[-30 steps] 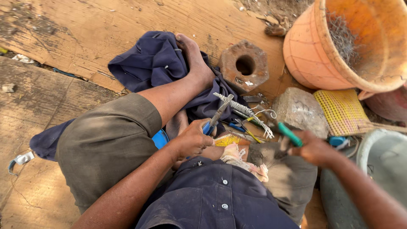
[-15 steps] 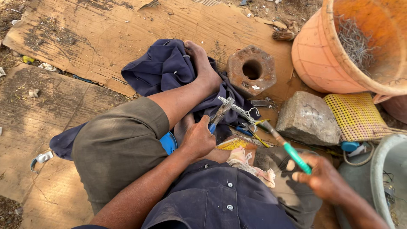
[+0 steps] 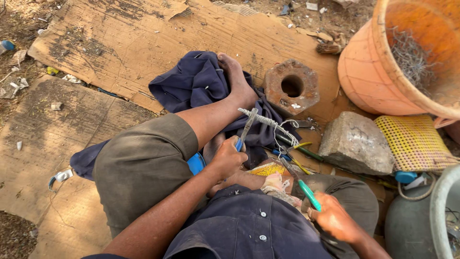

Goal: The person sits on the ground and uses two pliers to cut a coiled metal wire into small segments. The person holds the wire with one plier and cuts it with the other, repeating the process continuously.

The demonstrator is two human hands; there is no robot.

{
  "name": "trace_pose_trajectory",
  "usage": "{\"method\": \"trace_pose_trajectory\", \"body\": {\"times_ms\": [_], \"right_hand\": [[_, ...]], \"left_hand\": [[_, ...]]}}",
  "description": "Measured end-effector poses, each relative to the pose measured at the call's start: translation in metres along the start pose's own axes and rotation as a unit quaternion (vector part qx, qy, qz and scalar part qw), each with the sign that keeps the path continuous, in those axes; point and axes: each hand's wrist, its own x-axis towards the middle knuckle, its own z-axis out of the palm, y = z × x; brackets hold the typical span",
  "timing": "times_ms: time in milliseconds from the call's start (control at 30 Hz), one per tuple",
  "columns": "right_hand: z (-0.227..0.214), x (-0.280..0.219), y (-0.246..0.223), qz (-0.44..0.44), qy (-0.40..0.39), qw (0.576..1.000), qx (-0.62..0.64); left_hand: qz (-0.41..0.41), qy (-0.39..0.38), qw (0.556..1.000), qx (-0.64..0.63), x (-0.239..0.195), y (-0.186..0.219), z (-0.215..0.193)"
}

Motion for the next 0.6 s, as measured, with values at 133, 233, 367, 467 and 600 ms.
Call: {"method": "trace_pose_trajectory", "body": {"times_ms": [133,233,367,467,600], "right_hand": [[-0.02,-0.034,-0.023,0.03,-0.01,0.999,0.017],[-0.06,-0.036,-0.03,-0.04,0.037,0.991,0.122],[-0.122,-0.018,-0.032,0.119,0.089,0.988,0.041],[-0.138,0.016,-0.03,0.175,0.117,0.977,-0.024],[-0.109,0.058,-0.015,0.14,0.109,0.984,0.031]], "left_hand": [[-0.005,0.084,0.99,0.116,0.005,-0.003,0.01],[0.006,0.077,0.977,0.201,-0.003,-0.003,0.009],[0.02,0.02,0.981,0.194,-0.004,0.003,0.0],[0.066,-0.056,0.984,0.152,-0.003,0.006,-0.005],[0.068,-0.165,0.983,0.037,-0.007,0.01,-0.012]]}}
